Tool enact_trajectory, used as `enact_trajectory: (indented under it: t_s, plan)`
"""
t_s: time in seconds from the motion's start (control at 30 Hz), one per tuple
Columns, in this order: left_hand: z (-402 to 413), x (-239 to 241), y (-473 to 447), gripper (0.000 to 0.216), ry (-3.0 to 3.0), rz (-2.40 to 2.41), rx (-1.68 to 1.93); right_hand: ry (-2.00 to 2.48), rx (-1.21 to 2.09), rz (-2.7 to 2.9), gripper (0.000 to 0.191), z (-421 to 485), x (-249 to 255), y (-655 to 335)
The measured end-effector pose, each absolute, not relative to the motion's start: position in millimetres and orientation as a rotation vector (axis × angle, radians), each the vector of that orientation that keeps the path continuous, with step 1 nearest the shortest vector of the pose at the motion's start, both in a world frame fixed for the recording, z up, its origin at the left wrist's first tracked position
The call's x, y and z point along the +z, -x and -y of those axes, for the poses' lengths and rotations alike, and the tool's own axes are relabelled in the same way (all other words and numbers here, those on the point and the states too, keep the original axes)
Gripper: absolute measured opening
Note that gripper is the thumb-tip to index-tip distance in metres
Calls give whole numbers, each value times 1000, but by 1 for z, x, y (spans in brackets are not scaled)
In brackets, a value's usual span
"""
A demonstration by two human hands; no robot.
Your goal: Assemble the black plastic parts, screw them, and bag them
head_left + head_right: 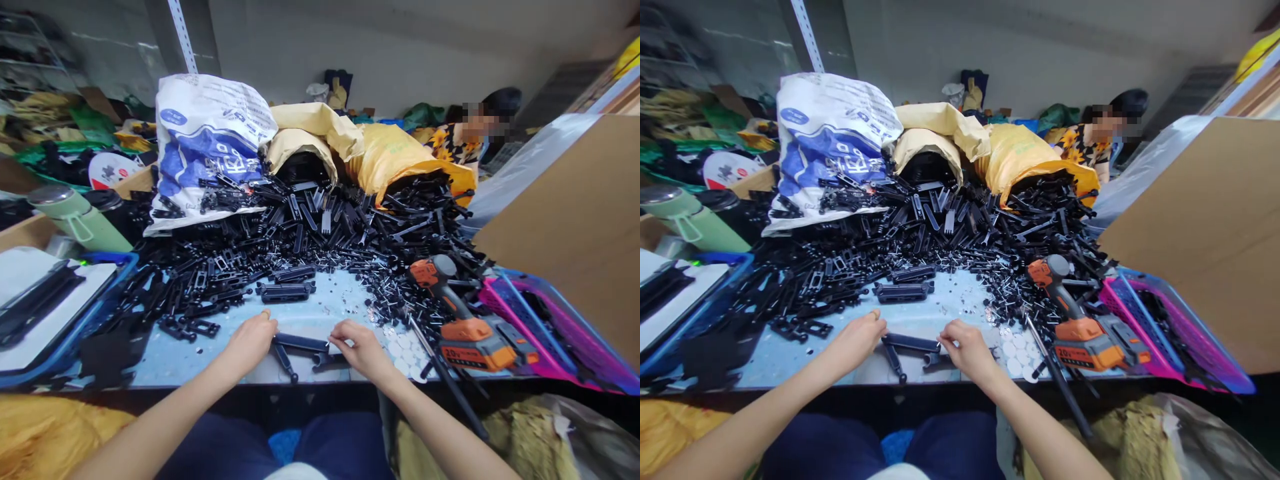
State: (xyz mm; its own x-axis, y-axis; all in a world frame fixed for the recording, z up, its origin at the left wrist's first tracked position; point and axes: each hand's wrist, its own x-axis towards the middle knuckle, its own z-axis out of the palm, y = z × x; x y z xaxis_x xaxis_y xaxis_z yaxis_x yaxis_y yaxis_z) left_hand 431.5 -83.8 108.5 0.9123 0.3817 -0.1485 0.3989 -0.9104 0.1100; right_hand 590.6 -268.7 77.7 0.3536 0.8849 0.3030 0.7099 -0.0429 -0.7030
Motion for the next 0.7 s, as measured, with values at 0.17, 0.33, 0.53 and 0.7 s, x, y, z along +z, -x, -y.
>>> enact_trajectory:
  t_s: [0.17, 0.33, 0.53, 0.7]
  plan:
    - [87, 95, -430, 16, -2973, -560, 34, 1885, 230, 1573, 16, 269, 84, -586]
    - [94, 59, -413, 15, -2949, -272, 835, 1909, 205, 1582, 17, 266, 84, -582]
    - [87, 50, -411, 25, -2789, -11, 1046, 1871, 230, 1578, 17, 264, 79, -580]
    - [81, 51, -411, 22, -2743, -67, 989, 1811, 141, 1485, 15, 264, 74, -582]
